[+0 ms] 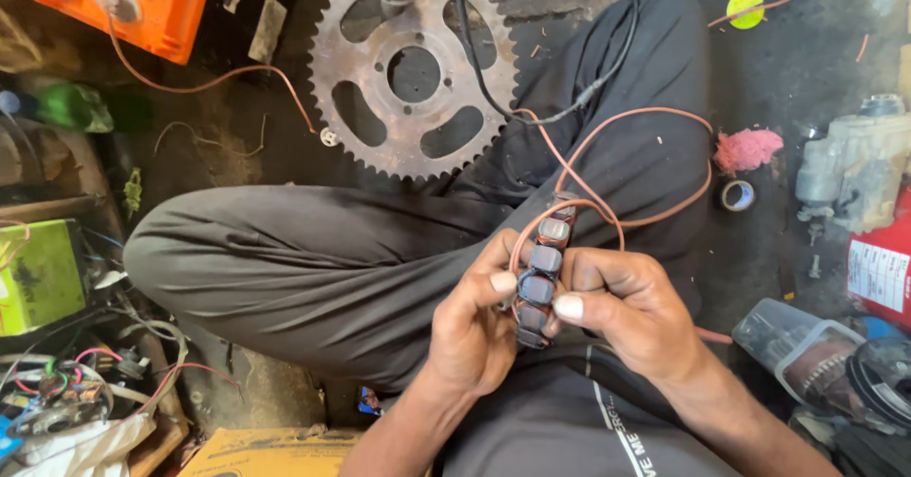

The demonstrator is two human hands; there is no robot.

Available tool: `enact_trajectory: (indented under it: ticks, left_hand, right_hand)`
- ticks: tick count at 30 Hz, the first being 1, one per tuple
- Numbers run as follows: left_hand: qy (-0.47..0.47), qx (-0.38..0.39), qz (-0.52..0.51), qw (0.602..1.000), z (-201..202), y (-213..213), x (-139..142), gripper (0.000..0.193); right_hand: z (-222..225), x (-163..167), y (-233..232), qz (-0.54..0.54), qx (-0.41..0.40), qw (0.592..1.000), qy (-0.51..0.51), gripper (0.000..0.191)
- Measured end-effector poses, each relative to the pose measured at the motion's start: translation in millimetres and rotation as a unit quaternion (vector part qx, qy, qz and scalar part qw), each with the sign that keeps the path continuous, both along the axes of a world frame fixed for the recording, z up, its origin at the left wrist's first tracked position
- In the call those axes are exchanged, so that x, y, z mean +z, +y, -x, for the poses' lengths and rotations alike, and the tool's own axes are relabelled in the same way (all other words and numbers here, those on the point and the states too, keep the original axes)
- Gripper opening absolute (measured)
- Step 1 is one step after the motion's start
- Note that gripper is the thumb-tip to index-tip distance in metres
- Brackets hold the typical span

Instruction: The person sits on the workshop floor rewinding a magneto stator coil, guiding copper magnet wire around the coil poles and using pliers to cut and secure the wire ends. They rotate the coil assembly while winding, then press a metal ring bushing onto the finished coil.

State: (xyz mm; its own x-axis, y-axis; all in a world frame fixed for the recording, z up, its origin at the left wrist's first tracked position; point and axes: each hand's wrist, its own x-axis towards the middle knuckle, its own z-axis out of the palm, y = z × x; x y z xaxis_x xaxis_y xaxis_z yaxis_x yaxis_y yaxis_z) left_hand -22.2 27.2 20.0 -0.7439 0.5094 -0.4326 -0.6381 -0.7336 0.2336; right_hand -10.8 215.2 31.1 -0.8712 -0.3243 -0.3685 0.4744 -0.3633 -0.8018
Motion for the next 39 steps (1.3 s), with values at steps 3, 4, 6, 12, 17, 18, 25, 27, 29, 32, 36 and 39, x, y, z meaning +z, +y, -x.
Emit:
enact_trajectory:
  ticks: [3, 4, 6, 12, 17, 18, 25, 27, 29, 32, 36, 39]
  left_hand:
    - [0.021, -0.010, 0.008, 1.000, -4, -3, 13, 0.033]
    - [0.028, -0.013, 0.003, 1.000, -4, -3, 14, 0.035]
    - [0.046, -0.025, -0.032, 0.998, -3, -4, 15, 0.037]
    - [0.090, -0.026, -0.013, 0.996, -9, 5, 8, 0.045]
    - [0.098, -0.006, -0.041, 0.994, -10, 5, 8, 0.048]
    - [0.107, -0.011, -0.045, 0.993, -10, 5, 10, 0.051]
    - [0.125, -0.073, -0.085, 0.986, -6, 17, 20, 0.073]
    - [0.106, -0.085, -0.107, 0.985, -6, 20, 19, 0.066]
    - [0.095, -0.087, -0.120, 0.984, -7, 24, 16, 0.060]
    - [0.103, -0.075, -0.112, 0.985, -11, 27, 13, 0.053]
    - [0.145, -0.053, -0.076, 0.985, -12, 27, 8, 0.052]
    - [0.185, -0.036, -0.043, 0.981, -11, 21, 4, 0.051]
  right_hand:
    - [1, 12, 0, 0.092, 0.002, 0.996, 0.007, 0.029]
    - [4, 15, 2, 0.124, 0.001, 0.992, 0.008, 0.029]
    - [7, 21, 7, 0.062, 0.034, 0.997, 0.044, 0.029]
    - [-4, 50, 21, -0.342, -0.037, 0.907, 0.243, 0.025]
    - [-41, 77, 72, -0.597, 0.037, 0.762, 0.248, 0.030]
    - [-50, 68, 82, -0.634, 0.118, 0.727, 0.236, 0.035]
    - [-105, -23, 105, -0.731, 0.368, 0.492, 0.296, 0.071]
    - [-109, -31, 108, -0.715, 0.357, 0.551, 0.239, 0.054]
    - [-104, -31, 114, -0.705, 0.373, 0.587, 0.141, 0.041]
    - [-85, -19, 133, -0.643, 0.355, 0.677, 0.047, 0.031]
    - [-51, 14, 166, -0.405, 0.405, 0.819, 0.021, 0.021]
    - [-33, 46, 191, -0.178, 0.413, 0.892, 0.040, 0.044]
